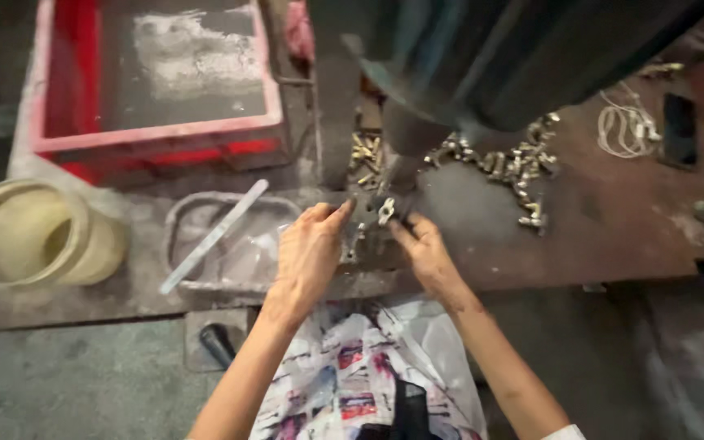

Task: The person operates a drill press to process small metal parts. They pick up a part, position it under the drill bit, and activate the machine to drill or deburr it. After processing, they place the part on the table and repeat the cycle with another part from a pile.

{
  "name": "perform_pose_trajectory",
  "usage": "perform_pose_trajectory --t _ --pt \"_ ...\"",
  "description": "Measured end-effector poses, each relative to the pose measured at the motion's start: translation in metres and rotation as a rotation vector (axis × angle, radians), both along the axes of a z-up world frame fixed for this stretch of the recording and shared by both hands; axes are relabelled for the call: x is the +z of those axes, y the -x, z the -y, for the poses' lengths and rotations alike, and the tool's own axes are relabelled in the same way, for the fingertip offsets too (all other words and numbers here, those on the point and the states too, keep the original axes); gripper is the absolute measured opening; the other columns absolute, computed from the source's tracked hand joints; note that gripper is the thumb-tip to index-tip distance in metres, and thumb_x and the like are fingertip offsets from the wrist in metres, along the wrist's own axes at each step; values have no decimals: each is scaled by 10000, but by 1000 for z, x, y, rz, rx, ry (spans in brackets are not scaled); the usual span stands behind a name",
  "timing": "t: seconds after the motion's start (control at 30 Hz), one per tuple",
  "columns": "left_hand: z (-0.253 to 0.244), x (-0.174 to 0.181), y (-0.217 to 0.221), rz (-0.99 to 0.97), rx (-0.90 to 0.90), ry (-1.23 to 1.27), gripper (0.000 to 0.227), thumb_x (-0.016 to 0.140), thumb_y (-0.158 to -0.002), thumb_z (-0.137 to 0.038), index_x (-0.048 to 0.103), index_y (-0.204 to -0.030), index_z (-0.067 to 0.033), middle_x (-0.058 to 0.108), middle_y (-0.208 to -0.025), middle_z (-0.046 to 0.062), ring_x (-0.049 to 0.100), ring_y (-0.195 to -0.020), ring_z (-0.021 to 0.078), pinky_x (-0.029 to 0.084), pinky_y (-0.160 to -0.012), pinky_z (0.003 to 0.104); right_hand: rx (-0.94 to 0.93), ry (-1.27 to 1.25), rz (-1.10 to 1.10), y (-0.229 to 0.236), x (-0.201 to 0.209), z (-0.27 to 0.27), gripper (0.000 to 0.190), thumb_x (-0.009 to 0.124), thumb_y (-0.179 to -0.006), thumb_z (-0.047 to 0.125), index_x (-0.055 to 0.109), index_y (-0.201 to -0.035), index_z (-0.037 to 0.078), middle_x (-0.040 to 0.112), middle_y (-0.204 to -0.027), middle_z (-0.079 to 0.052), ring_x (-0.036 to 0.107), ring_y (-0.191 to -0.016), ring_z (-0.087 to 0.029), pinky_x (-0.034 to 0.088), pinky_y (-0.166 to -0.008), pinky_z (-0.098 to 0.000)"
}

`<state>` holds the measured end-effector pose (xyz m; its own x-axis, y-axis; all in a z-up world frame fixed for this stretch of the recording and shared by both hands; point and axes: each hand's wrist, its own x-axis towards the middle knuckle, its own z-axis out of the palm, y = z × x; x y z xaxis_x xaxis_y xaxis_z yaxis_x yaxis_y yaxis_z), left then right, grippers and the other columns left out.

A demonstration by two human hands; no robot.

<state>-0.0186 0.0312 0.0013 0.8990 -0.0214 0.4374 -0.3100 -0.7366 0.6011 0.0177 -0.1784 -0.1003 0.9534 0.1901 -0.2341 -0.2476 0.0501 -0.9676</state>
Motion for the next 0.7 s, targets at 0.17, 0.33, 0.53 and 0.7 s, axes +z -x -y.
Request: perform_pose_trajectory --t 0.17,0.33,0.53,0.7 --pt "-1 50 -3 147 -15 732 370 735 -925 31 698 -1271 -95 755 -1097 119 691 -894 297 569 -753 339 -19 -342 98 -35 -11 -14 201 608 -1044 126 648 -1225 47 711 -1099 -38 672 -904 -148 566 -804 -320" --pt "2 34 -1 374 -197 219 439 674 -890 57 700 -1307 -77 703 -1191 151 723 -1055 300 591 -927 364 17 -184 103 -33 -31 -11 218 657 -1017 177 651 -1185 37 660 -1030 -49 604 -865 -148 494 -745 -333" --pt "-16 -49 -18 -207 -76 -145 533 688 -792 12 733 -1310 -104 705 -1056 155 693 -996 343 560 -804 432 83 234 165 1 -41 18 220 672 -1017 192 709 -1120 1 744 -982 -54 657 -849 -98 548 -737 -276" --pt "-8 -42 -4 -307 -186 267 279 742 -846 -179 752 -1107 -79 745 -956 157 745 -887 313 569 -754 403 173 227 73 18 4 14 334 638 -921 257 683 -1174 44 767 -942 -15 719 -749 -145 602 -660 -322"
